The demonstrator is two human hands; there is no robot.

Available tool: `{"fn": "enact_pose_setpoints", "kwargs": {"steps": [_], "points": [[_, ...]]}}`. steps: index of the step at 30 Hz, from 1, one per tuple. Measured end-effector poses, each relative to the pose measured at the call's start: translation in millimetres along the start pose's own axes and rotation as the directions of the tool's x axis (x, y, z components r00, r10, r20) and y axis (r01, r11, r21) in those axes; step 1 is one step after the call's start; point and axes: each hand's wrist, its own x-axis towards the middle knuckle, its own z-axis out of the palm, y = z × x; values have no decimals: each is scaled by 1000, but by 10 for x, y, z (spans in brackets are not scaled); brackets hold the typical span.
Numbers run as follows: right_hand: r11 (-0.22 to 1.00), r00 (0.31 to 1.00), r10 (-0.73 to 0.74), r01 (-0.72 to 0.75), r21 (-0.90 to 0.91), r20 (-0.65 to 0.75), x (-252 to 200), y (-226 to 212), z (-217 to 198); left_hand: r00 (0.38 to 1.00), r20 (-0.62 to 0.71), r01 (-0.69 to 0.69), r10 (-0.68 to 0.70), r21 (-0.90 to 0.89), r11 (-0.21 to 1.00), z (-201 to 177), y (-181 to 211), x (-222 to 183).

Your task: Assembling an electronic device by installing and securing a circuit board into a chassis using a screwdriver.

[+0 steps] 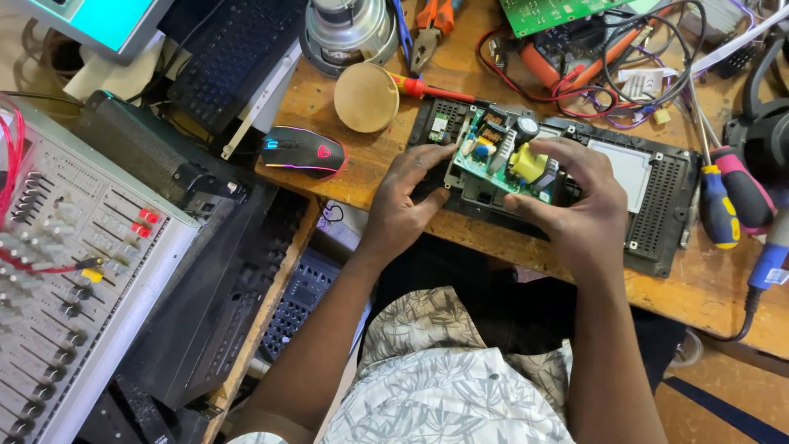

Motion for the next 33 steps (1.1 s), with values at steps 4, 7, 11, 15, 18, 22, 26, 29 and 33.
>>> {"fn": "enact_pose_setpoints", "kwargs": {"steps": [4,7,11,15,18,22,26,29,33], "points": [[947,986,164,-154,284,-10,8,5,-27,1000,-14,-27,27,0,1000,9,-48,-3],[789,949,315,-248,562,-25,-4,208,-32,1000,-16,-27,27,27,999,17,-50,-8],[580,963,265,-117,806,-51,-30,430,-57,1000,-19,-17,18,31,999,14,7,-6],[384,966,255,-55,922,-49,-62,494,-132,999,-33,-23,24,32,999,19,25,-8],[279,952,294,1,960,-87,-109,528,-139,999,-36,-3,3,16,1000,20,27,-15],[116,927,370,12,993,-55,-182,547,-239,999,-48,-19,18,-14,1000,-8,90,-6],[248,905,403,34,968,-135,-287,496,-377,996,-95,-15,5,-99,995,-19,112,-1],[272,900,400,63,960,-173,-396,405,-506,993,-118,-8,-13,-178,984,-21,141,-6],[411,897,388,36,911,-210,-492,322,-660,979,-191,-20,-75,-452,892,0,1,-35]]}}
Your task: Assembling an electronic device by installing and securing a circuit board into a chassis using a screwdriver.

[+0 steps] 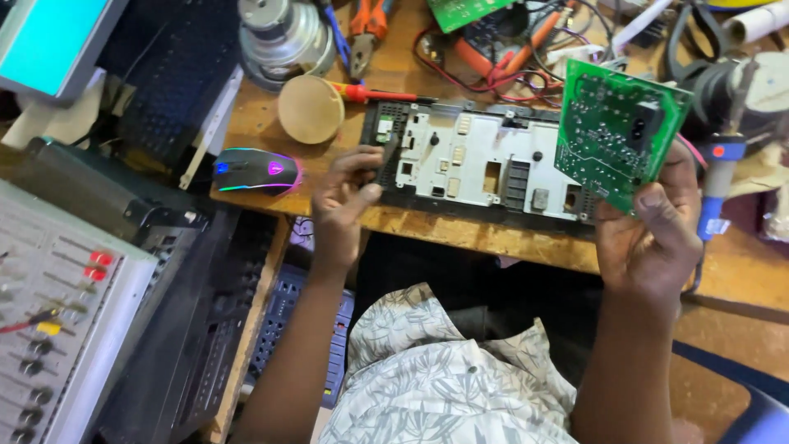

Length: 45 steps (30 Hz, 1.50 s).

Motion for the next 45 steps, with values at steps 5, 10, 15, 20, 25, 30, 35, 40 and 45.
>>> {"fn": "enact_pose_setpoints", "kwargs": {"steps": [5,10,15,20,25,30,35,40,45], "points": [[992,1000,-28,26,-124,-13,-145,-99,-119,973,-90,-190,213,208,959,133,435,15],[997,998,61,-61,-51,5,-303,-68,26,887,195,-459,420,474,751,499,767,7],[915,927,339,-286,286,-158,-208,101,329,772,606,333,-193,-127,934,819,284,-115],[870,898,439,-426,250,2,-368,304,332,749,632,483,-201,-313,818,704,-21,-164],[866,888,458,-458,200,50,-430,629,297,762,613,546,-209,-434,716,537,-161,-335],[865,835,494,-446,-230,241,-495,572,274,824,530,560,-200,-713,421,440,-194,-372],[836,884,402,-247,-491,238,-300,73,63,918,343,388,-198,-682,620,62,-291,-49],[890,984,171,-131,-436,52,-224,210,-494,950,311,6,44,-157,988,297,457,230],[971,997,68,-58,-234,39,-226,261,-693,855,486,-240,182,59,969,489,554,366]]}}
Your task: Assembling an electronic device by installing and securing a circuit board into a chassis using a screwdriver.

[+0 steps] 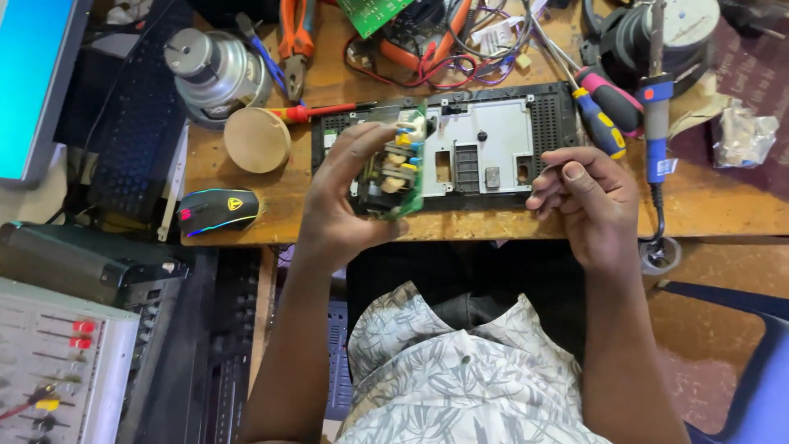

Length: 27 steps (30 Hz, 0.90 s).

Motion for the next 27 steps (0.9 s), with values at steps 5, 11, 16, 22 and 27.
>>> {"fn": "enact_pose_setpoints", "kwargs": {"steps": [5,11,16,22,27], "points": [[992,997,-32,40,123,-64,-8,-3,-33,997,42,68,-64,-95,993,214,-23,0],[932,996,-27,56,357,-87,55,-44,-86,986,159,68,-52,-101,993,414,126,123],[899,993,-38,81,431,-108,40,-98,-48,937,346,-136,54,217,967,547,39,373],[911,990,17,41,410,-137,27,-191,82,665,734,-612,139,429,664,662,-111,783],[939,983,59,5,344,-173,19,-247,151,631,772,-638,72,465,614,690,-267,782]]}}
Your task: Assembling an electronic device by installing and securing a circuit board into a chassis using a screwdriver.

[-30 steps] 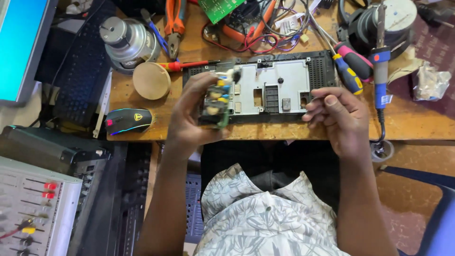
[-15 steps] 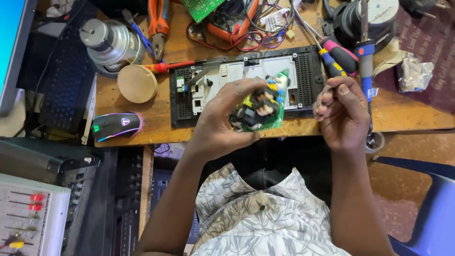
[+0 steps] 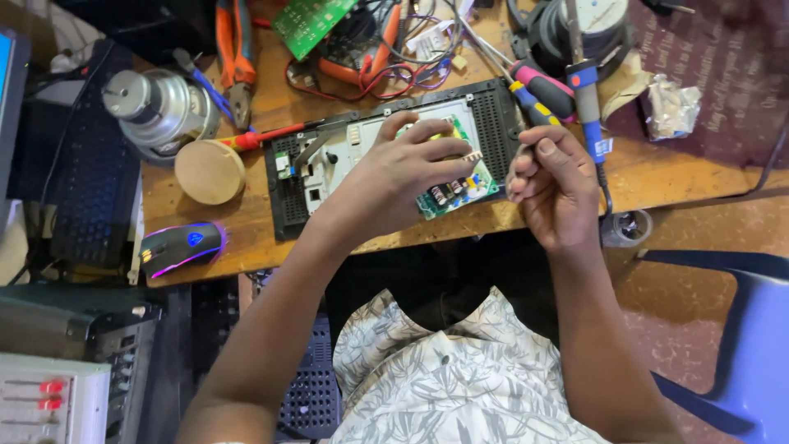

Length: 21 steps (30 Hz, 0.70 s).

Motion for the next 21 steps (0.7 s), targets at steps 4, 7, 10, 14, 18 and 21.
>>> {"fn": "enact_pose_setpoints", "kwargs": {"steps": [4,7,10,14,18,21], "points": [[1000,1000,-4,4,-13,19,-4,-11,-6,992,-29,116,-125,-202,972,-30,183,-211],[1000,1000,0,-1,22,29,24,-8,-6,912,-111,273,-395,-554,786,-73,403,-287],[1000,1000,-3,4,-28,7,-4,24,21,807,-39,514,-590,-448,732,4,513,-291],[890,988,-155,144,-433,9,-114,85,169,749,-11,613,-663,-370,698,184,503,-289],[297,911,-342,337,-893,230,-229,-36,355,708,20,659,-706,-379,650,139,517,-270],[143,921,-254,337,-930,295,-178,-42,327,740,3,619,-673,-395,679,236,473,-318]]}}
